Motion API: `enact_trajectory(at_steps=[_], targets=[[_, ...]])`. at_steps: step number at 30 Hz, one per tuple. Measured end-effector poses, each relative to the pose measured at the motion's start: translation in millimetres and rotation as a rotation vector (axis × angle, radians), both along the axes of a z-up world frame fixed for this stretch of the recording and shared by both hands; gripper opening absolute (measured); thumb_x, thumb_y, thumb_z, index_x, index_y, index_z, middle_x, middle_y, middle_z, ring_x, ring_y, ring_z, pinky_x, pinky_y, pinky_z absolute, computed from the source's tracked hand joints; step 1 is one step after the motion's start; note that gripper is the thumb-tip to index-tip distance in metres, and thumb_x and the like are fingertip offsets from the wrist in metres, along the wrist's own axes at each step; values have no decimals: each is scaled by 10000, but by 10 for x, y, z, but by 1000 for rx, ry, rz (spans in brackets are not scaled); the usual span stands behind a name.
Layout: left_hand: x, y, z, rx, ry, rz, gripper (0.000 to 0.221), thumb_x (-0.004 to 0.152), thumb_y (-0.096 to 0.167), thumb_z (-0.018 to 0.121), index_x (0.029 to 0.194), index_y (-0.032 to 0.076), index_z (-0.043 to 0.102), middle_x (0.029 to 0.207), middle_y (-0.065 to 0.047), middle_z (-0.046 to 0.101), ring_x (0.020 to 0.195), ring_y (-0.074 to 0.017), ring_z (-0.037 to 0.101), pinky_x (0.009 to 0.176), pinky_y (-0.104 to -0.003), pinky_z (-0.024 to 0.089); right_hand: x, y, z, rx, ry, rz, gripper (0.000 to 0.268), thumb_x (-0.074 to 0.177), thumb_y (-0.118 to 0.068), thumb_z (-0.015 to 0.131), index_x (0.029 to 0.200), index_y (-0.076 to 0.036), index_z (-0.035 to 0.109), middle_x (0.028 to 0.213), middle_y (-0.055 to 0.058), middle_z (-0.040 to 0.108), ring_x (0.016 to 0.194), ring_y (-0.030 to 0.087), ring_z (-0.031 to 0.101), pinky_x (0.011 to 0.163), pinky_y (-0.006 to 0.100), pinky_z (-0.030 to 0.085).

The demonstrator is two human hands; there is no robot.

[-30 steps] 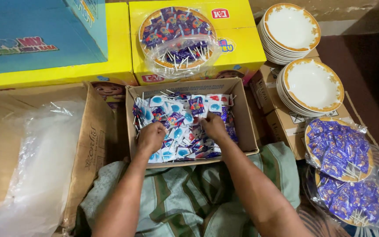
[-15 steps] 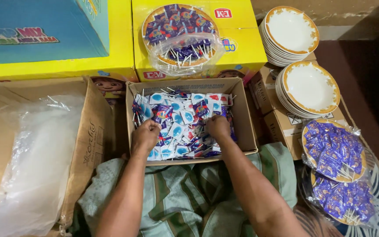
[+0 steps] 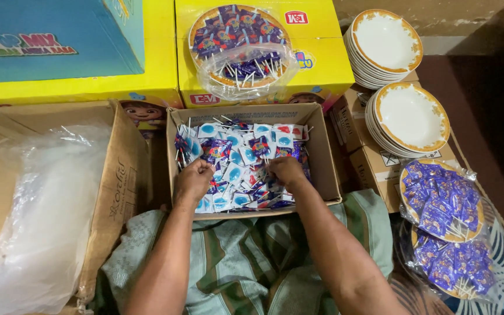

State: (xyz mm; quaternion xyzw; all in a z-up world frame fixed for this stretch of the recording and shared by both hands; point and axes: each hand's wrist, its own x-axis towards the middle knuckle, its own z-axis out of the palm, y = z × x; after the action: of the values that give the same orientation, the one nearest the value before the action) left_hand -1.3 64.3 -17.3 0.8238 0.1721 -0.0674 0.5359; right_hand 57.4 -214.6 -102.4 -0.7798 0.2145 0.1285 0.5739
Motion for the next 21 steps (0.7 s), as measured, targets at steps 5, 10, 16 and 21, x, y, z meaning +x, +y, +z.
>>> enact_trajectory(at_steps=[5, 10, 16, 21], targets=[[172, 24, -595, -97, -55, 46, 185, 870, 242, 763, 1005, 115, 756, 769, -63, 750, 735, -168, 731, 621, -269, 558, -36, -15, 204, 62, 17, -19, 123, 849, -89, 697, 916, -29, 782, 619, 126, 638, 419, 160, 542, 318, 270, 406], [58, -29, -168, -115, -58, 90, 176, 868, 220, 760, 999, 102, 758, 763, -84, 745, 728, -179, 738, 585, -274, 564, -46, -48, 220, 192, 12, -135, 72, 877, -67, 632, 831, -40, 680, 605, 77, 562, 383, 148, 458, 312, 203, 306], [106, -12, -300, -143, -69, 97, 156, 849, 238, 769, 961, 129, 763, 695, -67, 719, 684, -154, 717, 535, -260, 536, 113, -191, -144, -65, -176, -43, 146, 839, -155, 733, 918, -47, 791, 693, 146, 707, 544, 220, 662, 386, 323, 477], [113, -31, -342, -196, -85, 126, 168, 852, 214, 762, 972, 96, 748, 691, -99, 710, 680, -171, 706, 531, -253, 527, 37, -55, 402, -493, -34, -21, 146, 878, -442, 714, 984, -350, 756, 975, -68, 766, 1048, 266, 719, 879, 438, 569]])
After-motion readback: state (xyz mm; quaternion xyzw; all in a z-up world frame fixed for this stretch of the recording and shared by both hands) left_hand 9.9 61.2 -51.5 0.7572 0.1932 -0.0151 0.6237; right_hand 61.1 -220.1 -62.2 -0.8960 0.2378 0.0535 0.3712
